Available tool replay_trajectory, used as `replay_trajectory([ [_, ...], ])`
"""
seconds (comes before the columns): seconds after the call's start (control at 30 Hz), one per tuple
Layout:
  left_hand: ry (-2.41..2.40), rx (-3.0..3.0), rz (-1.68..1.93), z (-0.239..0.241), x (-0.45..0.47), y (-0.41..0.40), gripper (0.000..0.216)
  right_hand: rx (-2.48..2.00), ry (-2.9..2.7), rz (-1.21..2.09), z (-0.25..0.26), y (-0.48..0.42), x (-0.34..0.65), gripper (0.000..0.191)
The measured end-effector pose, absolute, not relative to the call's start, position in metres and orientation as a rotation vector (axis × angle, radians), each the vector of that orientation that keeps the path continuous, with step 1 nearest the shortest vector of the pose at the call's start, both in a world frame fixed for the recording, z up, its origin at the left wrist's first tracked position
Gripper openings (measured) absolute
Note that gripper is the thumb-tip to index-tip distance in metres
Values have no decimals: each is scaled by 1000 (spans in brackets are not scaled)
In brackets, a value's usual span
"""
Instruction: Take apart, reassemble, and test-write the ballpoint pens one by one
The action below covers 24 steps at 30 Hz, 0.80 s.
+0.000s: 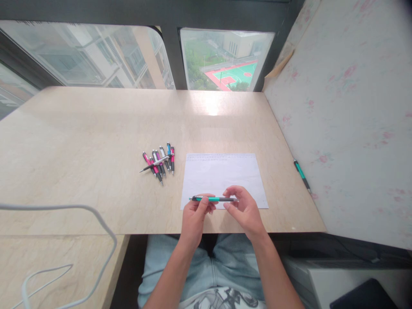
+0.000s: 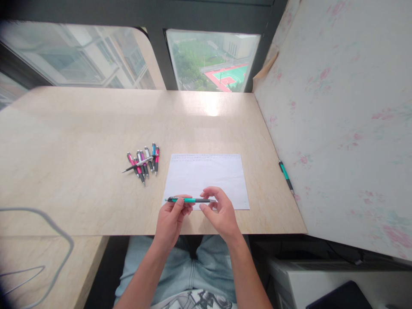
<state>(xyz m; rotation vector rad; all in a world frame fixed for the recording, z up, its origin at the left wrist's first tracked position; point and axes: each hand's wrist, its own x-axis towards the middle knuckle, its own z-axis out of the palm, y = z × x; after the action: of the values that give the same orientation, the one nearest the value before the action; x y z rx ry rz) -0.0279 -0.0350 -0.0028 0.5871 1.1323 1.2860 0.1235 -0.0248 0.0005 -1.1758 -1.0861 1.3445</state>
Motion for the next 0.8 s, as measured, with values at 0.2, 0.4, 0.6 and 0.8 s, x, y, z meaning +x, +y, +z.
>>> replay_trajectory([
  [0.2, 1153, 594, 1278, -4, -29, -35, 30, -1302, -1032, 1397, -2, -24, 123, 19],
  [0.4, 1129, 593, 1278, -6, -30, -35, 28, -1172, -1164, 1302, -1, -24, 126, 9],
  [0.6, 1118, 627, 1277, -7, -29, -36, 28, -1211, -1108, 1381, 2, -25, 125, 16],
  [0.8, 1145, 643, 1272, -8, -30, -36, 29, -1258, -1151, 1337, 2, -23, 125, 13],
])
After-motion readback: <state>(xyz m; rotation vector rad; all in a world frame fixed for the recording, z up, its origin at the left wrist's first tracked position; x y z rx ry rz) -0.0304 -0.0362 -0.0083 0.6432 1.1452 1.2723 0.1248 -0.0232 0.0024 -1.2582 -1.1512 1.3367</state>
